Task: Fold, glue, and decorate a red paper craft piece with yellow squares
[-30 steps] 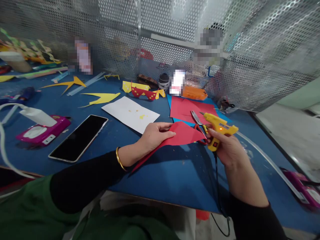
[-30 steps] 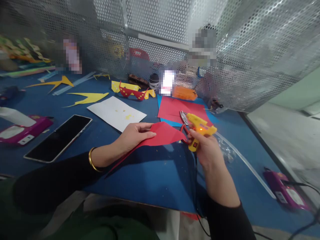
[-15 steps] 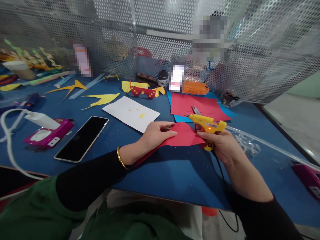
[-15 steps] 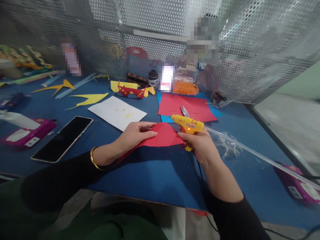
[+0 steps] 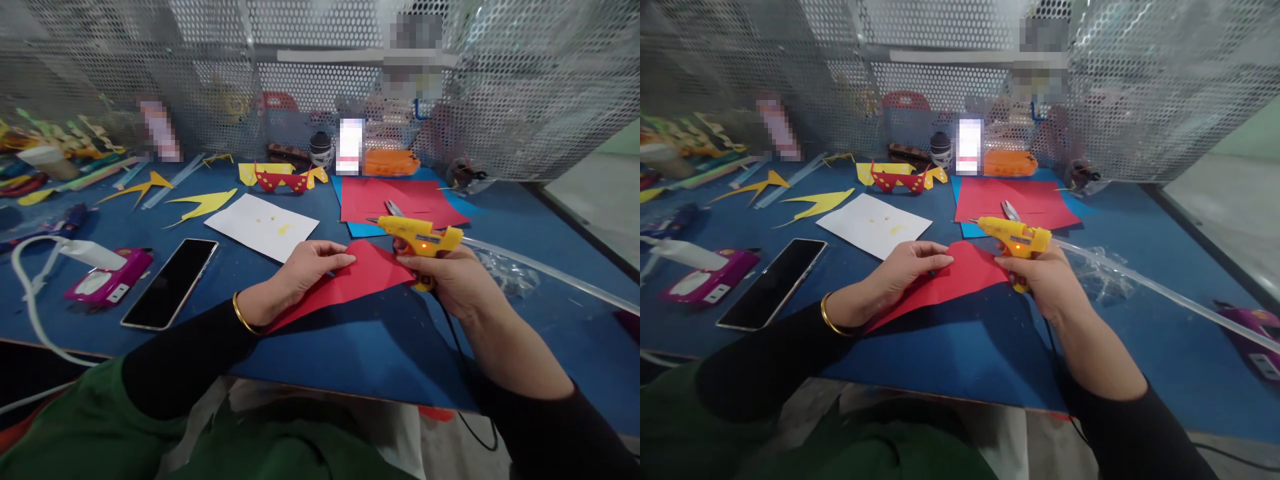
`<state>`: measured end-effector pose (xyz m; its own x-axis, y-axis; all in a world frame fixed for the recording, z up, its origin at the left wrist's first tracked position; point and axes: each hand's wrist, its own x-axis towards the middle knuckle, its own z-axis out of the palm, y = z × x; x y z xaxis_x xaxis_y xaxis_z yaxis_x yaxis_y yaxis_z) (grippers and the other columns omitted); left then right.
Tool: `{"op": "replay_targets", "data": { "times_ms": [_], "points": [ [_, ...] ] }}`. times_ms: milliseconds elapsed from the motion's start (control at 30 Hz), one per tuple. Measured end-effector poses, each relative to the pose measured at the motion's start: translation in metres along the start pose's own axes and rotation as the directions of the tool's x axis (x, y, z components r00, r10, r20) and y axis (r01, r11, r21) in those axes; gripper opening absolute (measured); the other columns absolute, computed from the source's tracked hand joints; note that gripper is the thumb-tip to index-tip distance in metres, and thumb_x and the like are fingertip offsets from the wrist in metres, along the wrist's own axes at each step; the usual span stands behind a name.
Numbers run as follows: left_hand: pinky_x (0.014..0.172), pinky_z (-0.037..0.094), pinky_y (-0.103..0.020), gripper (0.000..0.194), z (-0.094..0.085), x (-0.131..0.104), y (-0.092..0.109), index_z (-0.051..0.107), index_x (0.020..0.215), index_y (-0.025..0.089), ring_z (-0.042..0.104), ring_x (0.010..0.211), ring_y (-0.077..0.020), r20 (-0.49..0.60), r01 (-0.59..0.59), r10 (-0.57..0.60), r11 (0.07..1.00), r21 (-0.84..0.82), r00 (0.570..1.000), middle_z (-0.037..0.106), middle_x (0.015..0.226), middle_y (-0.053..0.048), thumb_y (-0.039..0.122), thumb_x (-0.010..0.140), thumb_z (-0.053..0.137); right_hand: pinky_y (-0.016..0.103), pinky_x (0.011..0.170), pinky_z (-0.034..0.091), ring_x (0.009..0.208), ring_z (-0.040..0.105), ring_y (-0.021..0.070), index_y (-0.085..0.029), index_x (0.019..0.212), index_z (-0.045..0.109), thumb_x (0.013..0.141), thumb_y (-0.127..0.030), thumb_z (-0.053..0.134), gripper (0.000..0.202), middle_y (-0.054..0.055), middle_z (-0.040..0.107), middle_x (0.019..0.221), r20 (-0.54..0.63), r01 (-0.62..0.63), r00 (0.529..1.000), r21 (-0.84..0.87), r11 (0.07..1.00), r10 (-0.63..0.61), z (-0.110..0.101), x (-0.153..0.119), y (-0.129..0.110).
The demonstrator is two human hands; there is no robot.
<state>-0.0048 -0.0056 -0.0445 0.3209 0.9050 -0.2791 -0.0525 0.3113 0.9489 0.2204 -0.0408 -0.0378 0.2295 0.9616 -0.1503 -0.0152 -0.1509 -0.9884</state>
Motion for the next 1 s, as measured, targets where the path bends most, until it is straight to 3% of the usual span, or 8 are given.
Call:
{"op": "replay_targets", "data": {
  "times_ms": [300, 567, 867, 1000],
  "points": [
    [0.065, 0.048, -0.026, 0.010, -0.0005, -0.0028, 0.0077, 0.071, 0.068, 0.016, 0.061, 0.060, -0.0105, 0.177, 0.075, -0.099, 0.988, 0.138, 0.979, 0.071, 0.065, -0.003, 0.015, 0.070, 0.081, 0.025, 0.047, 0.042, 0.064, 0.060, 0.0137, -0.023, 0.083, 0.073, 0.049, -0.030, 0.090, 0.039, 0.000, 0.069, 0.076, 0.028, 0.000, 1.000, -0.007, 1.000, 0.000, 0.0006, -0.0033, -0.0012],
    [0.055, 0.043, -0.023, 0.012, -0.0008, -0.0044, 0.0058, 0.069, 0.065, 0.016, 0.056, 0.055, -0.0089, 0.161, 0.118, -0.136, 0.986, 0.121, 0.978, 0.065, 0.060, 0.000, 0.017, 0.066, 0.080, 0.024, 0.046, 0.042, 0.055, 0.054, 0.0105, -0.024, 0.080, 0.075, 0.047, -0.028, 0.090, 0.037, -0.001, 0.070, 0.073, 0.030, 0.004, 1.000, 0.001, 1.000, -0.004, 0.0034, -0.0054, -0.0023],
    [0.054, 0.040, -0.022, 0.016, -0.0018, -0.0044, 0.0046, 0.070, 0.067, 0.016, 0.053, 0.054, -0.0085, 0.211, 0.138, -0.184, 0.967, 0.214, 0.960, 0.062, 0.059, 0.001, 0.025, 0.063, 0.083, 0.026, 0.051, 0.047, 0.066, 0.063, 0.0156, -0.025, 0.080, 0.075, 0.046, -0.027, 0.091, 0.037, 0.000, 0.070, 0.073, 0.048, 0.016, 0.999, -0.009, 1.000, -0.016, 0.0032, -0.0049, -0.0005],
    [0.051, 0.038, -0.023, 0.016, -0.0031, -0.0043, 0.0042, 0.072, 0.064, 0.017, 0.050, 0.051, -0.0088, 0.221, 0.163, -0.217, 0.957, 0.239, 0.951, 0.061, 0.057, 0.000, 0.028, 0.063, 0.083, 0.026, 0.056, 0.052, 0.072, 0.065, 0.0161, -0.024, 0.081, 0.076, 0.050, -0.029, 0.091, 0.035, 0.001, 0.073, 0.083, 0.078, 0.029, 0.996, 0.010, 1.000, -0.030, 0.0050, -0.0065, -0.0002]
  ]
}}
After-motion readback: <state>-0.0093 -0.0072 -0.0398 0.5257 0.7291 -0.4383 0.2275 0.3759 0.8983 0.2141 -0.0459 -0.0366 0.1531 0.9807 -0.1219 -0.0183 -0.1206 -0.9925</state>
